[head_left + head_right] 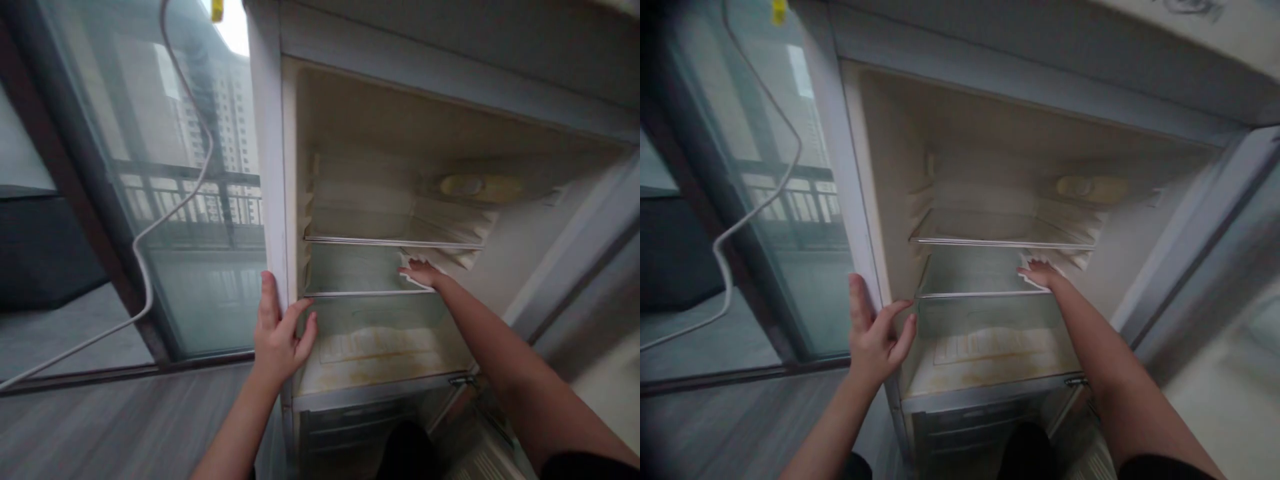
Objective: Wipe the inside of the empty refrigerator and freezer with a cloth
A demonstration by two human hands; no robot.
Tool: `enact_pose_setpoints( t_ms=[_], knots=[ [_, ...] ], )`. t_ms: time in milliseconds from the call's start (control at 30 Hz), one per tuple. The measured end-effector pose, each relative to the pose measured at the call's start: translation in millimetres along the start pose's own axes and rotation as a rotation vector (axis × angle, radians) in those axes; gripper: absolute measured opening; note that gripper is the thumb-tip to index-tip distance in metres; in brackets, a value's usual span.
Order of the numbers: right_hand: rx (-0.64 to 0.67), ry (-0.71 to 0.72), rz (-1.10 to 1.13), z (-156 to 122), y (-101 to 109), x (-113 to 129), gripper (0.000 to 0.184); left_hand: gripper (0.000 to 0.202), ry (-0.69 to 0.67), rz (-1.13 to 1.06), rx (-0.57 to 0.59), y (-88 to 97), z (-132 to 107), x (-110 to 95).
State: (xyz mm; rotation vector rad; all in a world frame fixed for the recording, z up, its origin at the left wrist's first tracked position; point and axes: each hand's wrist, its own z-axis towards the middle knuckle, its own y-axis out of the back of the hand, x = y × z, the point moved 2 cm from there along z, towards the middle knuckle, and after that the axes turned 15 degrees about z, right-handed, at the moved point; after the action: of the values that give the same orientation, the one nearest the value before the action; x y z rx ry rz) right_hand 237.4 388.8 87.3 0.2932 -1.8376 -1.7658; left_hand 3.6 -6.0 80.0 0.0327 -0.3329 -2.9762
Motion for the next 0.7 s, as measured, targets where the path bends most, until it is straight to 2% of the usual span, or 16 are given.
enact_pose_setpoints(
  t_ms=[100, 200, 300, 367, 467, 567, 633, 700],
  knots=[
    [-0.045, -0.046, 0.040, -33.8, 4.7, 2.2, 0.062, 0.028, -0.004, -0.035, -0.007, -1.4, 1.3, 2.7],
    [-0.158, -0.059, 0.067, -62.6, 6.9, 4.6, 0.056, 0.031, -0.023, -0.064, -0.007, -2.6, 2.1, 5.7],
    [-0.275, -0.079, 0.073, -90.5, -3.8, 4.7, 0.058, 0.035, -0.033, -0.106, 0.002, -2.8, 2.5, 7.8],
    [-0.459, -0.075, 0.072, -112.5, -18.4, 2.9, 0.060, 0.037, -0.033, -0.125, 0.004, -3.0, 2.5, 9.1],
    [-0.803, -0.065, 0.056, -147.9, -46.0, -2.1, 0.066, 0.038, -0.051, -0.120, -0.009, -3.6, 2.6, 10.0],
    [-0.941, -0.083, 0.067, -170.0, -65.2, -3.9, 0.071, 0.037, -0.068, -0.113, -0.034, -3.9, 3.3, 9.2],
    [-0.995, -0.101, 0.106, -173.2, -61.7, -0.5, 0.073, 0.036, -0.069, -0.115, -0.046, -3.5, 4.1, 8.0],
    [-1.069, -0.116, 0.143, -169.0, -40.8, 5.1, 0.073, 0.034, -0.062, -0.113, -0.049, -2.9, 4.7, 6.8]
  ],
)
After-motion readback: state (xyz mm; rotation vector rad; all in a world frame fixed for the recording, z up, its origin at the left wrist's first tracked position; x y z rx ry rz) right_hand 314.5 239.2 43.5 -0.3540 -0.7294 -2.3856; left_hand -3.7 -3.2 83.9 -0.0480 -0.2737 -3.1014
